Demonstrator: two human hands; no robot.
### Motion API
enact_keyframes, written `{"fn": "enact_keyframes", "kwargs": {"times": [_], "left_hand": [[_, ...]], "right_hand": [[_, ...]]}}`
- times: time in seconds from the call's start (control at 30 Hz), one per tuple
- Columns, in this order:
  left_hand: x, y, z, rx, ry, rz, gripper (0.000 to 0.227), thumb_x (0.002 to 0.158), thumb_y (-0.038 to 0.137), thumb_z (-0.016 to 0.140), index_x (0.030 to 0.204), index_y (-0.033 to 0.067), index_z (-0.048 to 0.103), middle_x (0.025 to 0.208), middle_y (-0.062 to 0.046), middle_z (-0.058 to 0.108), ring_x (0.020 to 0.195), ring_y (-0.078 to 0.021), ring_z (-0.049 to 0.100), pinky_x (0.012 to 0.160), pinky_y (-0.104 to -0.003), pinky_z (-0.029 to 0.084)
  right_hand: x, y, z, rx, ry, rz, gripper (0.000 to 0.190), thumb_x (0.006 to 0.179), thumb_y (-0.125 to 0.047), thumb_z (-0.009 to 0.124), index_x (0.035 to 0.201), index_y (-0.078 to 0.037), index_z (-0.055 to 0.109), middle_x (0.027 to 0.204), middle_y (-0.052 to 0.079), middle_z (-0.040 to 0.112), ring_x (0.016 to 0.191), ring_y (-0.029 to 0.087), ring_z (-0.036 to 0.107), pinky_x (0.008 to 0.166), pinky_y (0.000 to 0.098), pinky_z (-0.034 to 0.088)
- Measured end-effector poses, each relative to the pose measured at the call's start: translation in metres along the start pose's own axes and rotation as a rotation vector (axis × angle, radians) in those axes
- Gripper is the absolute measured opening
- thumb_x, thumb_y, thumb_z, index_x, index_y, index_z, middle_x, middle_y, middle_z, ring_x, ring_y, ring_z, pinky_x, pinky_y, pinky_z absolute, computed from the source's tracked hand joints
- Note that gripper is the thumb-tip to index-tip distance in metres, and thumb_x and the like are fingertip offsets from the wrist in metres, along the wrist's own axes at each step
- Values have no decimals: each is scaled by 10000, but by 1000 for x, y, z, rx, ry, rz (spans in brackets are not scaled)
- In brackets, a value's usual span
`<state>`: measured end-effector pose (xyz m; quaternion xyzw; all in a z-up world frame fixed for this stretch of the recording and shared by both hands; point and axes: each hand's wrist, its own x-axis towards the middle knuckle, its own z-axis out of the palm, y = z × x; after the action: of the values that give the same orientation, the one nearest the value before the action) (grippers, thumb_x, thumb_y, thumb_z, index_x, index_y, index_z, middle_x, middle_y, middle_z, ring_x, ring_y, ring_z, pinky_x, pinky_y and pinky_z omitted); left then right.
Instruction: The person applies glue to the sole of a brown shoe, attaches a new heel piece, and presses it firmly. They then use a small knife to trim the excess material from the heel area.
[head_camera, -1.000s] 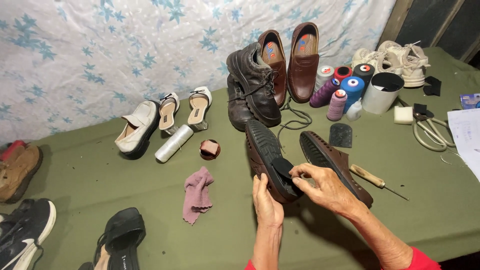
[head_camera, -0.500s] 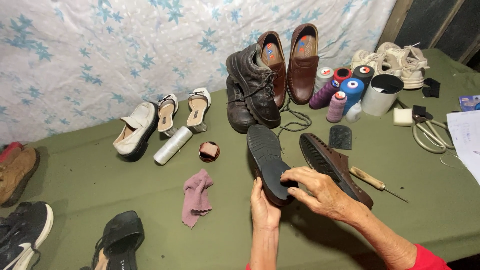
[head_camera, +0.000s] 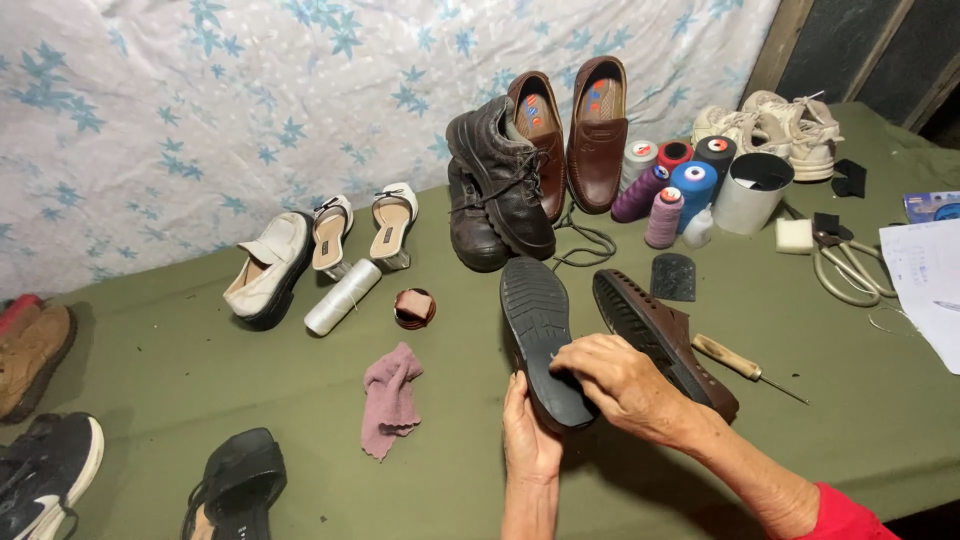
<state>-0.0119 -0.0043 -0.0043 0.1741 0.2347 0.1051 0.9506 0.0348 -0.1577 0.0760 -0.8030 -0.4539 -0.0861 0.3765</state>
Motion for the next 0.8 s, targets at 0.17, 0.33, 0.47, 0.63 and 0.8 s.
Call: {"fn": "enact_keyframes", "kwargs": {"times": [0.17,0.33,0.47,0.63,0.8], "left_hand": [[-3,10,-6,39,-7,-62,366,975,288,577,1238,44,649,1187,-186,711,1065,-303,658,959,-455,515],[-7,19,-8,-4,70,-186,387,969,299,581,1258,57,672,1168,-157,711,1020,-319,666,865,-504,546],[-3,16,-14,-111,86,-254,369,968,271,574,1248,48,666,1191,-161,710,1064,-318,662,935,-470,530],[-6,14,-12,-182,-44,-298,453,988,301,557,1288,-33,616,1251,-224,671,1154,-335,628,1078,-450,477],[-7,15,-12,-79,10,-287,423,999,341,562,1253,17,657,1202,-200,703,1083,-318,653,965,-428,522]], "right_hand": [[-3,-2,-11,94,183,104,318,922,24,504,1176,-65,674,1143,84,735,1077,246,677,979,372,518],[-8,-8,-23,89,245,198,342,916,34,487,1177,-72,681,1144,70,742,1038,212,707,965,334,541],[-9,-16,-23,15,187,49,245,976,-157,581,1185,-67,673,1147,89,718,1071,247,675,964,384,514],[-9,-34,-18,-135,81,-263,416,1038,-421,533,1178,-46,646,1197,130,665,1123,328,638,963,482,499],[-10,-29,-17,-226,27,-303,239,1014,-310,638,1073,-79,636,1142,94,664,1034,288,646,919,424,495]]}}
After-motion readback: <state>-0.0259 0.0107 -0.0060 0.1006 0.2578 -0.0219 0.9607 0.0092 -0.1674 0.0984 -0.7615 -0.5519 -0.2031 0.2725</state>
